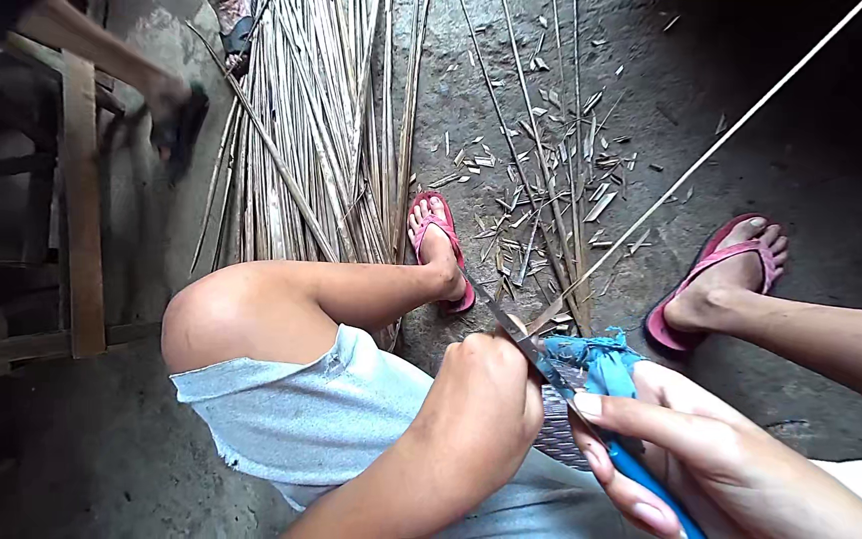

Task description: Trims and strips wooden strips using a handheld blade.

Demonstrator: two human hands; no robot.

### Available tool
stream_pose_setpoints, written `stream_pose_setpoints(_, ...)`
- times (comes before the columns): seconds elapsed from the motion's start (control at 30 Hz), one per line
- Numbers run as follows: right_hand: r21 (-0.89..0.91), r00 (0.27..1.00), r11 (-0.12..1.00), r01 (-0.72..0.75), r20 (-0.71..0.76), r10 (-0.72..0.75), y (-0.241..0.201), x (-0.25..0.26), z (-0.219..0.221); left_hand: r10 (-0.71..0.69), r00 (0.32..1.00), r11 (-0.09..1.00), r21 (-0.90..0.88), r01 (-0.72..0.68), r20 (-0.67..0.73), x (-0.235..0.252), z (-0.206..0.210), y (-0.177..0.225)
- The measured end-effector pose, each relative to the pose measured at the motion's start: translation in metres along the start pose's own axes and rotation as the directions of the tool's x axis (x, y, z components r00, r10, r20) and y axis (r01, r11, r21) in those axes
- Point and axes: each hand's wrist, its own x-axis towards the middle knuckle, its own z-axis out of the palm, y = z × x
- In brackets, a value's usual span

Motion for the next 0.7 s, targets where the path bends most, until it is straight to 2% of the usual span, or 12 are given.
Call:
stream_pose_setpoints(0.13, -0.011, 0.998, 0.999, 0.032, -0.056, -0.032, 0.002, 0.002, 0.0, 0.049, 0.999, 0.998, -0.027, -0.049, -0.01, -0.002, 0.0, -0.003)
stream_pose_setpoints(0.3, -0.088, 0.974, 0.988, 0.13, -0.173, -0.144, 0.001, 0.002, 0.003, 0.12, 0.984, 0.993, 0.026, -0.118, -0.131, -0.003, 0.005, -0.001)
stream_pose_setpoints(0.5, -0.123, 0.944, 0.975, 0.187, -0.251, -0.213, -0.001, 0.012, 0.003, 0.142, 0.978, 0.989, 0.061, -0.134, -0.151, -0.002, 0.011, 0.002)
stream_pose_setpoints(0.7, -0.326, 0.863, 0.9, 0.291, -0.317, -0.393, 0.002, 0.016, 0.003, 0.156, 0.97, 0.976, 0.183, -0.122, -0.187, -0.002, 0.012, 0.007)
